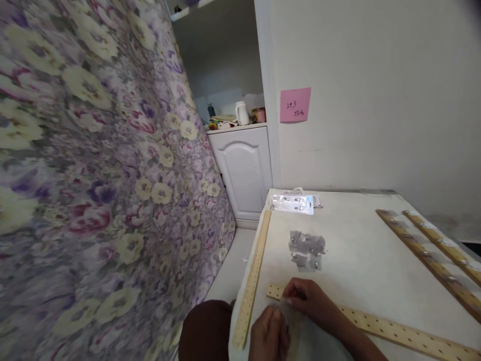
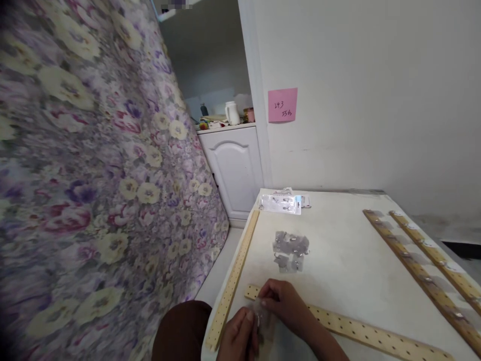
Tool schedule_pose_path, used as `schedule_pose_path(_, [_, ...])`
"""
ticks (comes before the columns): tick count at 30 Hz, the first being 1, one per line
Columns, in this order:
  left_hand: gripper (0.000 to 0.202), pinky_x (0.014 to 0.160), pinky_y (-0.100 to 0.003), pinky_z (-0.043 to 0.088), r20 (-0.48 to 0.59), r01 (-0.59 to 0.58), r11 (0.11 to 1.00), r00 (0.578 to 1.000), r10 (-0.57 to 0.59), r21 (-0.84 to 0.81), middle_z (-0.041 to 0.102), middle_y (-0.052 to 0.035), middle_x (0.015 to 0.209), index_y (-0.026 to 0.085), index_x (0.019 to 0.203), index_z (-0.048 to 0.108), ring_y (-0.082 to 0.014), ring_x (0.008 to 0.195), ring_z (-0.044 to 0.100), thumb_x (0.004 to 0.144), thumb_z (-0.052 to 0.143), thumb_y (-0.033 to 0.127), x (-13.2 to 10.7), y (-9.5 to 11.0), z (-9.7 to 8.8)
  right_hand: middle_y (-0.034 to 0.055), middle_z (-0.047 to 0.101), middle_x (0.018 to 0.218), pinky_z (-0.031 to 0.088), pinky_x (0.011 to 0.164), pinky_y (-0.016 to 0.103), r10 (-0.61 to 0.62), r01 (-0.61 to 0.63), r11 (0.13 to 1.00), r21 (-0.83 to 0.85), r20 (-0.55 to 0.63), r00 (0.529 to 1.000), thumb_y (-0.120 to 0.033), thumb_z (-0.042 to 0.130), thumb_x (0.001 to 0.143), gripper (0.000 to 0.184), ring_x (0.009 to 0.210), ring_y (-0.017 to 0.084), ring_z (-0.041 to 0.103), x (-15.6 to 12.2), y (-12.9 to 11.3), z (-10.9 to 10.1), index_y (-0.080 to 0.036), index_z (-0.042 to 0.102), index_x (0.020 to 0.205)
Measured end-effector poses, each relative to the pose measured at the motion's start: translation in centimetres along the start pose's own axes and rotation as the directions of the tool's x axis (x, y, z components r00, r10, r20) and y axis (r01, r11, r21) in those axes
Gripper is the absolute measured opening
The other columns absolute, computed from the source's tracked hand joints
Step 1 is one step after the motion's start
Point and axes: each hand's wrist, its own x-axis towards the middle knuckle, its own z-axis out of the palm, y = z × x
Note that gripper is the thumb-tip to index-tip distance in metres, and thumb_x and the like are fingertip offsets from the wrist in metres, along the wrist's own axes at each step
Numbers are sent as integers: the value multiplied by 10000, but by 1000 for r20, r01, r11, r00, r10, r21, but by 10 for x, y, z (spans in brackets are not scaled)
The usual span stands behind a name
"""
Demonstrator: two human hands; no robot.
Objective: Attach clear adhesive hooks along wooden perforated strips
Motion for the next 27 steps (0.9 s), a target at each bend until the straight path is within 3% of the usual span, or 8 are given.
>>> schedule_pose_path(3, [519, 452, -215, 331, -156, -110, 982, 979, 134, 153, 494, 45, 499, 219, 662, 477, -112, 430, 450, 829, 355, 695, 0, -1, -2, -31, 579, 601, 361, 550, 215, -13, 13, 1000, -10, -19, 1000, -180, 586, 699, 69, 572, 108, 498, 22, -1, -3, -154, 633, 742])
schedule_pose_path(6, [430, 638, -257, 443, -296, -215, 914, 899, 323, 344, 594, -9, 649, 216, 767, 572, -168, 631, 571, 873, 391, 591, 0, -9, -3, -26, 593, 597, 372, 552, 219, -12, 11, 999, -34, -30, 999, -191, 579, 699, 78, 570, 113, 511, 42, 3, -2, -152, 639, 732])
schedule_pose_path(11, [360, 790, -324, 487, -384, -268, 847, 800, 461, 459, 662, -79, 826, 214, 876, 629, -215, 799, 629, 901, 410, 498, 3, -29, 0, -24, 619, 596, 391, 558, 225, 23, -22, 998, -60, 7, 1000, -181, 578, 675, 88, 570, 121, 535, 59, 20, 3, -158, 653, 716])
schedule_pose_path(15, [321, 807, -331, 493, -398, -229, 839, 798, 453, 494, 675, -83, 848, 214, 914, 639, -218, 823, 640, 904, 425, 453, 8, -39, 2, -26, 602, 578, 373, 531, 224, 54, -54, 995, -79, -2, 999, -216, 547, 714, 118, 540, 117, 516, 60, 26, 2, -153, 643, 742])
schedule_pose_path(22, [337, 756, -317, 503, -428, -78, 894, 857, 286, 442, 681, -37, 772, 209, 1077, 617, -209, 728, 657, 870, 472, 432, 19, -31, -2, -14, 609, 603, 381, 557, 235, 54, -62, 988, -144, -58, 997, -239, 538, 734, 134, 573, 130, 532, 57, 17, 4, -152, 638, 746])
schedule_pose_path(27, [322, 867, -351, 486, -424, -90, 881, 851, 310, 464, 712, -85, 938, 196, 1082, 644, -232, 889, 659, 875, 475, 377, 23, -25, -2, -12, 613, 609, 382, 565, 234, 63, -77, 982, -174, -84, 994, -240, 543, 745, 126, 587, 133, 534, 55, 17, 6, -161, 641, 746])
